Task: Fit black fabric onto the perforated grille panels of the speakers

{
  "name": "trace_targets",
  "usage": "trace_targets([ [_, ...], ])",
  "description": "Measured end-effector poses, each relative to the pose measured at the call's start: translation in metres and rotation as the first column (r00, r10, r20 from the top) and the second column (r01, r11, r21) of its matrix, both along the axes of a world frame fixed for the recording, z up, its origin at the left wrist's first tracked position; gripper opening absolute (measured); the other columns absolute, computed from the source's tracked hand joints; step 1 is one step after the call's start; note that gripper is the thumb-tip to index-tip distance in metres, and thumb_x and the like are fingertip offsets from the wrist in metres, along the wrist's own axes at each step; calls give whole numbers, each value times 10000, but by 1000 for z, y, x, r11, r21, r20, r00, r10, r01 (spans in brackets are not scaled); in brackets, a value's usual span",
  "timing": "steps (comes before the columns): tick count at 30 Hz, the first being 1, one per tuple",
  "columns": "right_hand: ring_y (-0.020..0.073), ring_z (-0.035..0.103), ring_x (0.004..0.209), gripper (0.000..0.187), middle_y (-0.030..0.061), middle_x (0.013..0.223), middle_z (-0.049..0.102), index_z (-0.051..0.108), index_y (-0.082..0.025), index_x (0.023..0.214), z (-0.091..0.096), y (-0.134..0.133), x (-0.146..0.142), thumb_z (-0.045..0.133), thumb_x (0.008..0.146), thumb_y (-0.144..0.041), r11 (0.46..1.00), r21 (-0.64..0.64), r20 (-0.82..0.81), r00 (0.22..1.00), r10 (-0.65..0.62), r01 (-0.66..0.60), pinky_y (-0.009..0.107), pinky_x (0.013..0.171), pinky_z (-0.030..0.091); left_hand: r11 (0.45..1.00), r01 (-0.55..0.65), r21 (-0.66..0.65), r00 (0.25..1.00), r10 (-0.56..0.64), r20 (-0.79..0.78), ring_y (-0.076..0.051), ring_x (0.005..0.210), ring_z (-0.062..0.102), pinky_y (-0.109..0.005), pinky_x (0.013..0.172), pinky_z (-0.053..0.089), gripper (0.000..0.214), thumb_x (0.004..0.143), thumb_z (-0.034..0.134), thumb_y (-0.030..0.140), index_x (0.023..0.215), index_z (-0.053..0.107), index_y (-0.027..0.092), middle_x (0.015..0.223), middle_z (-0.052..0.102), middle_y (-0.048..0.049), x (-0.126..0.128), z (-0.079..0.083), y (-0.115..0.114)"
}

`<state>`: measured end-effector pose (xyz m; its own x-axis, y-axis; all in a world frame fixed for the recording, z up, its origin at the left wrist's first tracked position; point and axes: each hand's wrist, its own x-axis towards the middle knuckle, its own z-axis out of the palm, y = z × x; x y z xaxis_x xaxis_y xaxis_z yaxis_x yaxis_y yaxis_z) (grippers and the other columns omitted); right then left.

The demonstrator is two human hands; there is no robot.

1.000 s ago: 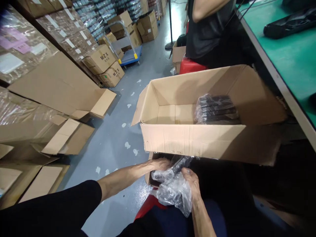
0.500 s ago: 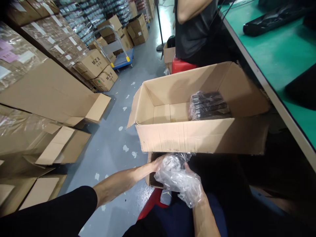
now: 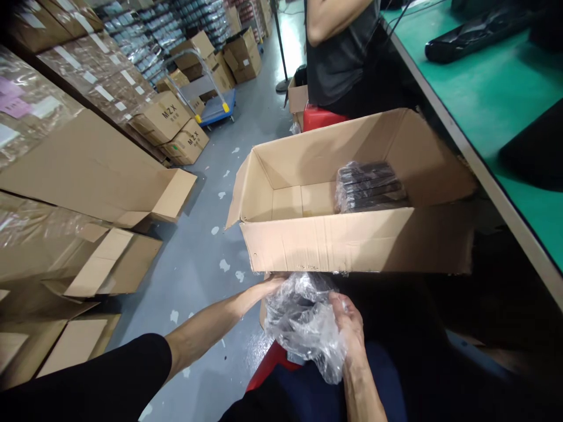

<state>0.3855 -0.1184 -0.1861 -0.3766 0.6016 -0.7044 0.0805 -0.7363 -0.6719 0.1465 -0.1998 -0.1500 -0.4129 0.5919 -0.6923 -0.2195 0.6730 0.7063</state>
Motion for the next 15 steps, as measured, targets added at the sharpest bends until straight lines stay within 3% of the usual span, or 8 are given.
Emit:
trace_targets([
  [5,102,465,544,450,-48,753,535,671,-163,1145,23,-3,6,716,1035,-597,969,166,90,982,168,-181,232,504,435,982,158,-104,935,-182,-305,-282,1202,683,-502,1044,594,359,1031,707,423,1293,690,178,1348,689,-98,-13,26,-15],
  [9,166,579,739,491,22,912,637,695,-179,1013,27,-10,-3,732,972,-667,863,394,131,949,287,-316,321,694,526,934,338,-113,794,-348,-499,-286,1157,686,-476,1100,520,219,1025,660,312,1168,739,166,1183,746,-73,11,56,-20],
  [12,223,618,902,542,61,1035,668,693,-195,980,25,-14,-5,654,975,-736,782,504,200,930,307,-366,414,875,531,897,410,-163,684,-421,-596,-251,952,690,-432,1026,504,249,1042,507,253,1029,749,196,950,737,-71,33,95,-25],
  [15,238,615,929,585,67,1038,665,692,-204,995,24,-13,-2,603,978,-782,747,540,264,921,285,-387,444,920,512,836,498,-228,589,-520,-619,-253,822,668,-461,1005,491,215,1001,589,332,880,731,223,782,679,-43,44,146,-29],
])
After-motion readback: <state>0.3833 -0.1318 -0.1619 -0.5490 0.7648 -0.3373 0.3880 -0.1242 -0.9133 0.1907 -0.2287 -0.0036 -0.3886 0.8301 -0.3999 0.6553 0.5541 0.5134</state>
